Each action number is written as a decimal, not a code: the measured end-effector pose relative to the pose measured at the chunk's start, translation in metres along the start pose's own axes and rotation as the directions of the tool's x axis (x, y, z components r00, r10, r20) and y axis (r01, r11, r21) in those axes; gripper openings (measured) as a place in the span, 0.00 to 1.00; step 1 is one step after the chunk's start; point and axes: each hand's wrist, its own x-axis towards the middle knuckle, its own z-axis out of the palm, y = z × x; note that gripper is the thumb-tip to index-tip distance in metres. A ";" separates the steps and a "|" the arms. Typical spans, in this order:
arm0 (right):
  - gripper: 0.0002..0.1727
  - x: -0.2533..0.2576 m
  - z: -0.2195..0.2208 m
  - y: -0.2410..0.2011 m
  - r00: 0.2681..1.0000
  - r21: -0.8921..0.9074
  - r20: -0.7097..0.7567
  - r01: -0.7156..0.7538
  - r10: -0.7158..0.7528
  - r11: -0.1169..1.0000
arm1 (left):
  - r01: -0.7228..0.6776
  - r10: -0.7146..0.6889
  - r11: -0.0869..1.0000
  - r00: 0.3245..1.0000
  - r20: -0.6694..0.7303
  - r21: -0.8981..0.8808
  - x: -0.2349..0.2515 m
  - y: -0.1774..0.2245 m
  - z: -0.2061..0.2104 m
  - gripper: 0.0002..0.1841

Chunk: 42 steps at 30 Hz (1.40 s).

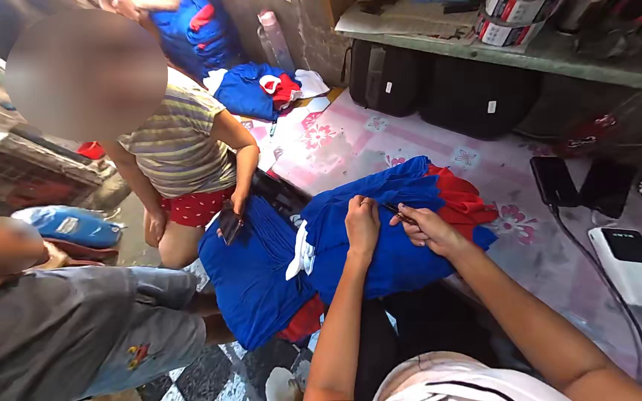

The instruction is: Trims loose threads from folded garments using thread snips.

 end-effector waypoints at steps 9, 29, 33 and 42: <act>0.26 0.013 0.005 -0.003 0.994 -0.022 0.016 -0.103 0.104 0.994 | -0.111 0.100 0.988 0.989 -0.111 -0.106 -0.009 -0.020 0.007 0.07; 0.23 0.019 0.012 0.000 0.995 0.005 -0.043 -0.091 0.092 0.996 | -0.190 0.176 0.977 0.974 -0.139 -0.092 -0.021 -0.021 0.005 0.06; 0.23 0.019 0.009 0.002 0.995 0.019 -0.048 -0.086 0.087 0.996 | -0.206 0.195 0.976 0.969 -0.149 -0.065 -0.022 -0.021 0.008 0.06; 0.24 0.015 0.007 0.003 0.997 0.011 -0.023 -0.080 0.080 0.997 | -0.219 0.210 0.975 0.965 -0.160 -0.042 -0.026 -0.021 0.012 0.06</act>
